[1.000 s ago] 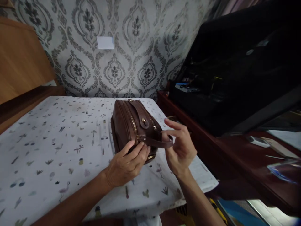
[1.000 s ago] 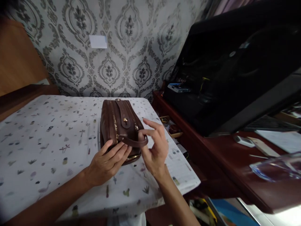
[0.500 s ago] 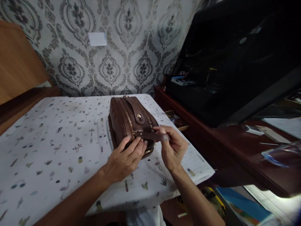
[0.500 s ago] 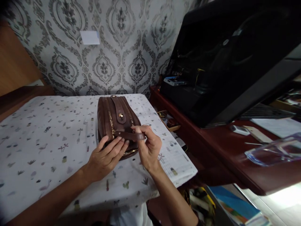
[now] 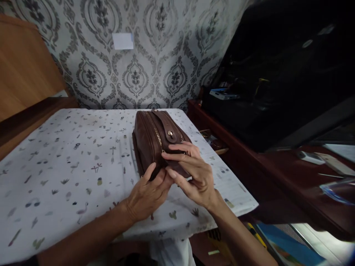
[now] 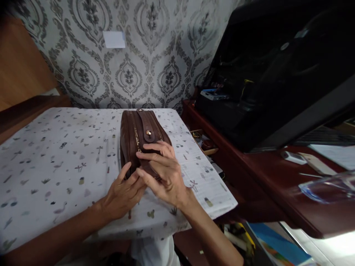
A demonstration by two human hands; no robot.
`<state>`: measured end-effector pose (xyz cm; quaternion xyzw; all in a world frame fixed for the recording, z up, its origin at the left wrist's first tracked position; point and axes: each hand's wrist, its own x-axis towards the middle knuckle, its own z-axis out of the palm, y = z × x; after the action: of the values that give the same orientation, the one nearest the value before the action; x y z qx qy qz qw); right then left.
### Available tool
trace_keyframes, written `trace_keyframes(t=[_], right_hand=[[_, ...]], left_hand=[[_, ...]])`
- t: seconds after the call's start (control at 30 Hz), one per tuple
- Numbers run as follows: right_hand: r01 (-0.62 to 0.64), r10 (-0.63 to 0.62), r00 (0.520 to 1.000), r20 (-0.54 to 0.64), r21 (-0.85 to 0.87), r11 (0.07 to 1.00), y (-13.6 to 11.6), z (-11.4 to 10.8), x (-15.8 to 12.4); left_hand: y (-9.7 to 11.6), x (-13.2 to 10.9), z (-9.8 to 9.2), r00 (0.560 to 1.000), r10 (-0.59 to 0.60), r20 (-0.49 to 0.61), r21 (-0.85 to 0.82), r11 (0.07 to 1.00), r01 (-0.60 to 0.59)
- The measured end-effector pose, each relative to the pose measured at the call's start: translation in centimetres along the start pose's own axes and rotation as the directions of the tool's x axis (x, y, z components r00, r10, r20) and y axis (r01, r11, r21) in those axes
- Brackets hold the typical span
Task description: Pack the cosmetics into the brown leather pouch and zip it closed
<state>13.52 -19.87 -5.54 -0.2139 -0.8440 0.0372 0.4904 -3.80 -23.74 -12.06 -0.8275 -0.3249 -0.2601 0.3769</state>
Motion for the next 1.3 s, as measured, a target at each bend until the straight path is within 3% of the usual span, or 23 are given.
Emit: trace_keyframes(t=[0.13,0.23,0.37,0.53,0.63,0.83,1.0,1.3], right_hand=[[-0.141,0.158,0.973,-0.169,0.111,0.984,-0.4,1.3,0.2],[-0.177,0.211,0.946,-0.247,0.154,0.972,-0.7,2.3,0.4],[-0.133,0.149,0.967,-0.206,0.087,0.987,-0.5,2.1,0.1],[-0.066,0.046,0.988,-0.145,-0.134,0.989,1.0,-0.3,-2.3],[-0.062,0.038,0.990,-0.132,-0.181,0.982,2.0,-1.4,-3.5],[-0.126,0.137,0.963,-0.232,0.060,0.990,2.2,-1.4,-4.1],[-0.252,0.320,0.904,-0.283,0.252,0.934,1.9,-0.8,-4.0],[-0.292,0.378,0.841,-0.388,0.263,0.920,2.2,1.4,-4.4]], left_hand=[[-0.2,-0.2,0.2,1.000,0.022,-0.005,-0.002,1.000,-0.022],[-0.5,-0.3,0.4,0.999,0.049,0.012,0.002,0.999,-0.049],[-0.5,-0.2,0.3,1.000,0.020,0.008,-0.040,0.999,-0.020],[-0.3,0.3,-0.1,1.000,-0.017,-0.005,-0.044,0.999,0.017],[-0.2,0.4,-0.3,1.000,-0.024,0.005,-0.007,1.000,0.024],[-0.2,0.4,-0.4,1.000,-0.006,0.013,-0.007,1.000,0.006],[-0.1,0.6,-0.5,1.000,-0.010,0.020,0.005,1.000,0.010],[-0.2,0.5,-0.4,0.999,-0.011,0.041,0.012,1.000,0.010]])
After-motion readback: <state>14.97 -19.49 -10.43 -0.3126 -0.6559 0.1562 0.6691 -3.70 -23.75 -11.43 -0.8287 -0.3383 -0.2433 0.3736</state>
